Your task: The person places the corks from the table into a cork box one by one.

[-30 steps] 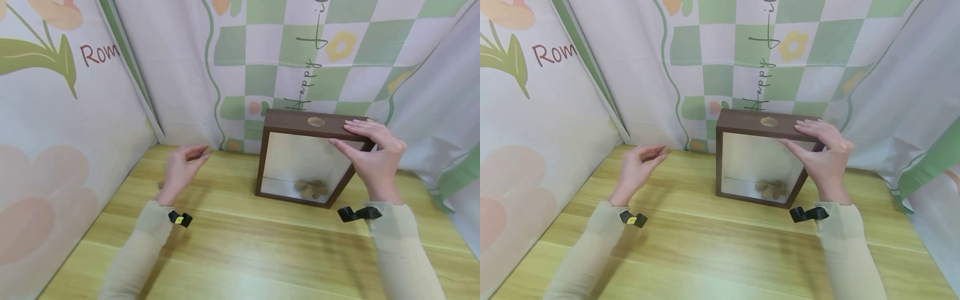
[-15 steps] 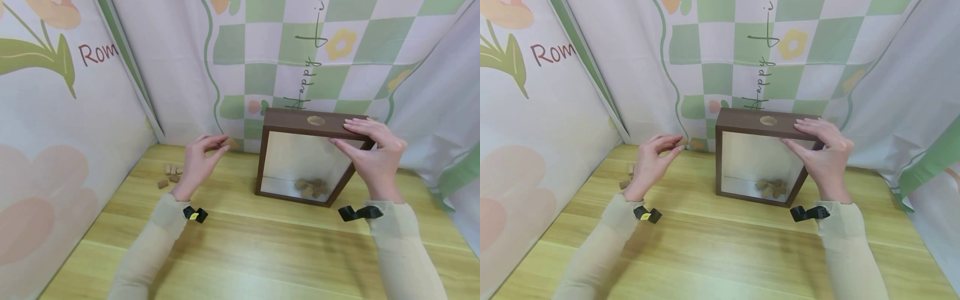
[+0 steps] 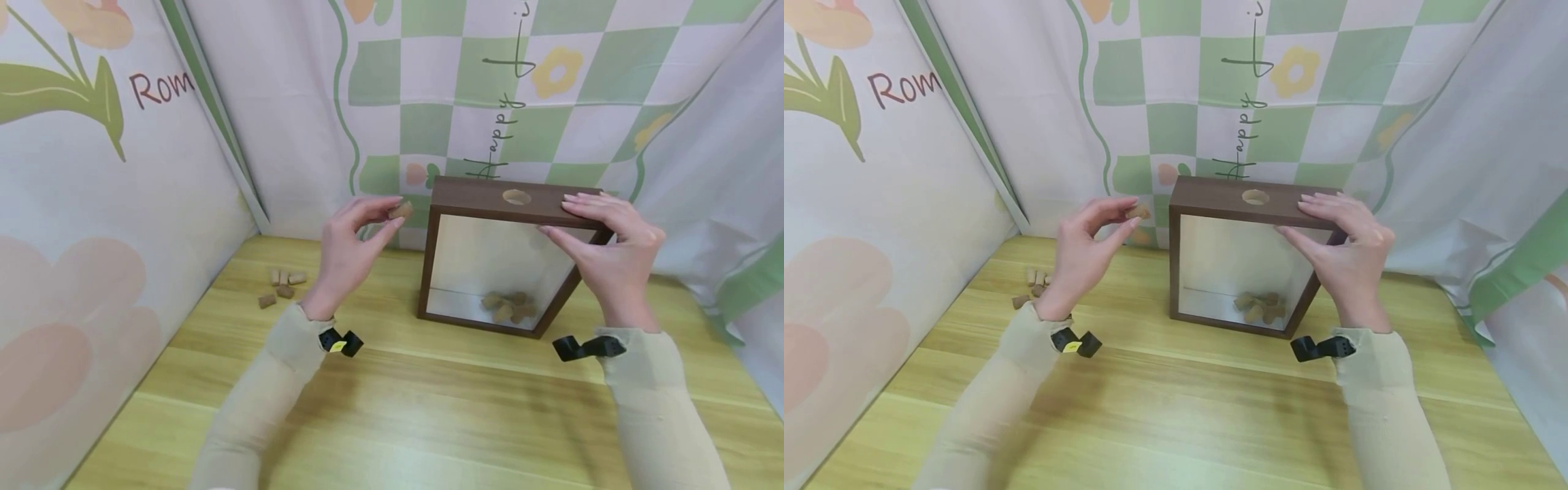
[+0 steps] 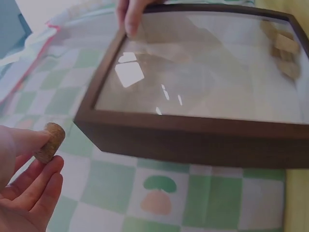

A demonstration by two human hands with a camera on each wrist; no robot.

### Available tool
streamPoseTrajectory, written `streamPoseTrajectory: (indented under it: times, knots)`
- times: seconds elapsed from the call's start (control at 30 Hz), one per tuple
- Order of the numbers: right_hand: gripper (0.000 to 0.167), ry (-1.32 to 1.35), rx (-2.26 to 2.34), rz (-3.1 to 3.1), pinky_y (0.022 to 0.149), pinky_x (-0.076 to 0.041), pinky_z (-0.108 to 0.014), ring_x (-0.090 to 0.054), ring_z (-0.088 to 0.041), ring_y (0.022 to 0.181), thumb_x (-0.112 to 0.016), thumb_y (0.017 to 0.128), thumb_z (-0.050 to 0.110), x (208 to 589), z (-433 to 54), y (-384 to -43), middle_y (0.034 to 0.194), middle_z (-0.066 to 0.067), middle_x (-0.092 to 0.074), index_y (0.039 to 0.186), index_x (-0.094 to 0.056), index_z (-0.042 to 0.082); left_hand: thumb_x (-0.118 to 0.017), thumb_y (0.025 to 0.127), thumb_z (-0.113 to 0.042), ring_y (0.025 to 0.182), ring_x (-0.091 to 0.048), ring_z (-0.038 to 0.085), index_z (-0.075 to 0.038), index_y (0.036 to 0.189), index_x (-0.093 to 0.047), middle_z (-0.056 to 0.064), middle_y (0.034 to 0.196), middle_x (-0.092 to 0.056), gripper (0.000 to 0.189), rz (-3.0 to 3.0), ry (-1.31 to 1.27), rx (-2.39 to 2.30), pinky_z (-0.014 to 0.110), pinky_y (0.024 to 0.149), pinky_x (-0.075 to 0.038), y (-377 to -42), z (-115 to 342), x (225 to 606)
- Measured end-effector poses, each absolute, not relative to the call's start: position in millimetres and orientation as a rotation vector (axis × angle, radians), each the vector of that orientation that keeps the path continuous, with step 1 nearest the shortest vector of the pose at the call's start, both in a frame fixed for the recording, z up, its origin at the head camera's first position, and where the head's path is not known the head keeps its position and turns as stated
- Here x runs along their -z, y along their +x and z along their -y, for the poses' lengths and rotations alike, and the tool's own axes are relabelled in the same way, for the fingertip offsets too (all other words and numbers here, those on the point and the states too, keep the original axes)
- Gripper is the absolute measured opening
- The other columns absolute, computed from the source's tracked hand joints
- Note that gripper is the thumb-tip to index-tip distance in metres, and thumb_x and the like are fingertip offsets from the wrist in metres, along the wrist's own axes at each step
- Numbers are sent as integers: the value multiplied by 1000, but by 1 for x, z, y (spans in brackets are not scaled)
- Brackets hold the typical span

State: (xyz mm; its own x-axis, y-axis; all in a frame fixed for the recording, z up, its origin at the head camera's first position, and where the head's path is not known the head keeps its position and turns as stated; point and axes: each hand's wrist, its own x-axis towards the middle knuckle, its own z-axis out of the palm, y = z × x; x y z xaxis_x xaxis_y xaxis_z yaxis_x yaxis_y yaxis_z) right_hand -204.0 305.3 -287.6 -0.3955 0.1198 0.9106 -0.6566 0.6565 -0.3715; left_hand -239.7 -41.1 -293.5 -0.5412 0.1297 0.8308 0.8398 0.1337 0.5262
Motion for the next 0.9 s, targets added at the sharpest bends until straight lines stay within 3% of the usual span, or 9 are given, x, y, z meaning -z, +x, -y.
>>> streamPoseTrajectory:
  times: [0.6,0.9]
  knots:
    - [39,434,-902,1773,100,-49,-32,-69,-15,104,-98,65,9,277,-291,-191,100,-18,-75,100,-81,2,-80,88,-3,91,-70,14,1,111,-75,10,107,-73,24,1712,-1041,1512,31,87,-56,-235,12,256]
    - [41,423,-888,1786,98,-50,-28,-69,-12,103,-98,63,5,281,-296,-196,100,-16,-76,100,-81,4,-82,88,-9,89,-69,3,-5,105,-79,-1,102,-75,18,1902,-1089,1547,26,85,-55,-239,-18,234]
